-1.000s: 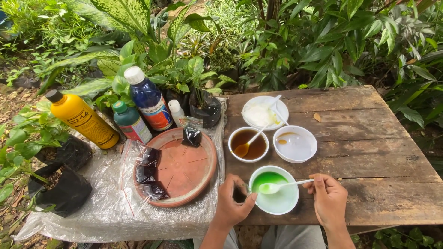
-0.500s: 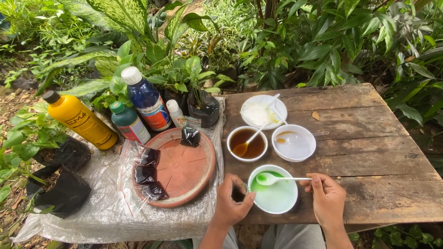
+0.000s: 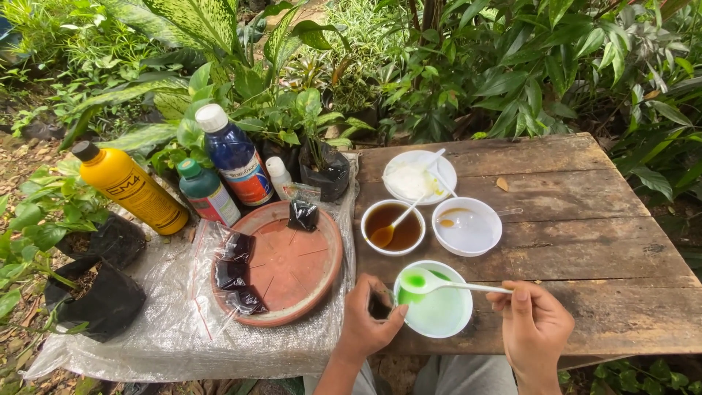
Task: Mixing different colored liquids in bowls using a spoon and organizing small plastic bags on a tray.
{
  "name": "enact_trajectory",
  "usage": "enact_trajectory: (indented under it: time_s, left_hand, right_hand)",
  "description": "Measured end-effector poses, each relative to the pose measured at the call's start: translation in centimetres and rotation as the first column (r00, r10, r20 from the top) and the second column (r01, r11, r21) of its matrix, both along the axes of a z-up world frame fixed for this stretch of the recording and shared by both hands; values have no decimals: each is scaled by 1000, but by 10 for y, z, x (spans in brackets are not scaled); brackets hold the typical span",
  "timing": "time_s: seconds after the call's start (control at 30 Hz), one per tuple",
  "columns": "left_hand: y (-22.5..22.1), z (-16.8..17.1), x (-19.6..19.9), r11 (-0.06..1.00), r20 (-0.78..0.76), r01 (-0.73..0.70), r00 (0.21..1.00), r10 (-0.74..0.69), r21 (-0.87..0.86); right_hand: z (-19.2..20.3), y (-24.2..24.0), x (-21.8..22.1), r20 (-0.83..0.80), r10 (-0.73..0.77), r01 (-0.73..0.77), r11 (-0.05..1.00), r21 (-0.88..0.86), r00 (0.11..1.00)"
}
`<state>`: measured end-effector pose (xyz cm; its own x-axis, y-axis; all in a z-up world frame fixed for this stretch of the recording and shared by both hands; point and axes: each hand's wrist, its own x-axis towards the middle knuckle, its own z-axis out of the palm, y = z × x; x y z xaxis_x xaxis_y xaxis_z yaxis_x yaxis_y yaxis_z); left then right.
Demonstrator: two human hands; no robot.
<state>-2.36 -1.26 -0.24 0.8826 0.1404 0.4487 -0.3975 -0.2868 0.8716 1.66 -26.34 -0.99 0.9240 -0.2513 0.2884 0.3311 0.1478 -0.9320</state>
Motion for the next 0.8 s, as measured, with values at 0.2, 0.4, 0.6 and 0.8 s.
enact_trajectory:
  time_s: [0.2, 0.4, 0.6, 0.8]
  left_hand:
    - [1, -8, 2, 997, 14, -56, 998, 55, 52]
    - [1, 0, -1, 999, -42, -35, 998, 37, 33]
    - [1, 2, -2, 999, -55, 8, 998, -10, -36]
    - [1, 3, -2, 1000, -9, 12, 1000, -12, 0]
  right_hand:
    - [37, 19, -30, 182, 65, -8, 955, -296, 981]
    - [68, 48, -46, 328, 90, 2, 963, -270, 940]
    - [64, 47, -50, 317, 117, -3, 942, -337, 941]
    - [51, 26, -30, 263, 193, -112, 949, -295, 945]
